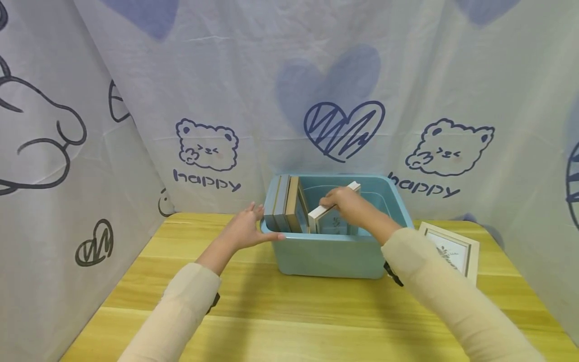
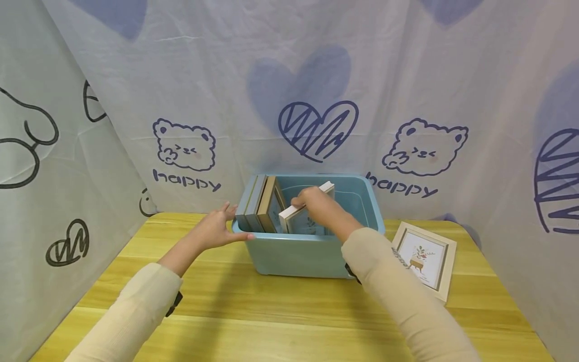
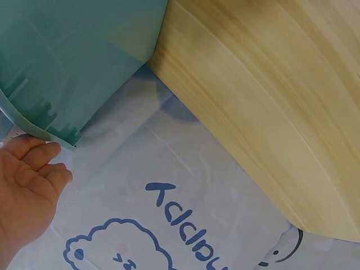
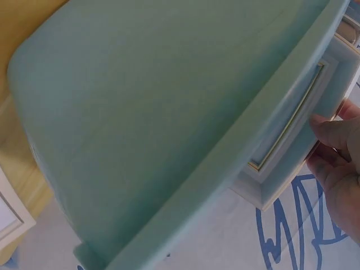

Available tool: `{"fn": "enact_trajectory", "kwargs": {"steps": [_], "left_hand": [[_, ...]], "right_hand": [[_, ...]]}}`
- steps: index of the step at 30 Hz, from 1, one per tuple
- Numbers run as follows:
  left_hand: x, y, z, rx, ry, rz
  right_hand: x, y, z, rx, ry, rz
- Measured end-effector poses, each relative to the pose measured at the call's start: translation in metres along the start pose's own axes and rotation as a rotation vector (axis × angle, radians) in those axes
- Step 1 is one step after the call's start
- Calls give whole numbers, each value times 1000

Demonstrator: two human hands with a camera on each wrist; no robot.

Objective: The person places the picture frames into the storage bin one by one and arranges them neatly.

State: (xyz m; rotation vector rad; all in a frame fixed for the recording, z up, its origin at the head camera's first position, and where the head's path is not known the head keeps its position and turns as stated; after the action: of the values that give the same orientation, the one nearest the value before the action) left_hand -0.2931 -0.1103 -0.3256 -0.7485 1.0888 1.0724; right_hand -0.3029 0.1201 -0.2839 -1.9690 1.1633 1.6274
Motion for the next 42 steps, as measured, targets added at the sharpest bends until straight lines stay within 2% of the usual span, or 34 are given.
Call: {"fn": "enact_trajectory", "kwargs": {"steps": [4,10,16,21,25,29,33,39,42], "left_hand": [[0,-1,1,3,1,1],[1,0,0,3,2,0],[0,1,-2,10,25,7],[0,1,-3,3,4,9],[2,2,-4,-4,-12,2],[3,2,-5,-5,-23,1],[2,0,-4,-5,-31,6],[2,0,-4,-3,-21,18],[3,0,-3,-2,-24,21]], "right_hand": [[1,0,0,-47,-73,26],[5,-4,3,-14,-73,77],[11,-12,5,0,-83,179],[16,-16,-2,71,-122,282],[21,-18,-10,150,-69,364],[25,-21,-18,179,-29,490],[30,-22,-27,195,-89,548],[35,-23,-35,256,-221,564],[35,-22,-38,250,-260,562]]}}
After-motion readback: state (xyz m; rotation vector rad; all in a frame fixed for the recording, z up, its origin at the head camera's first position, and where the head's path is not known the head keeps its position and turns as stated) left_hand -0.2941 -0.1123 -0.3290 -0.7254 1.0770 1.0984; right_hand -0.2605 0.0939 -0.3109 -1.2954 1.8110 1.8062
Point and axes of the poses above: each hand's wrist, its own y-axis towards the middle knuckle, its own x-axis out of the palm, z = x × y, the point moved 4 cm from there along y, towards the middle knuckle, and after that the axes turned 1 degree about -z, right-handed, at the moved point
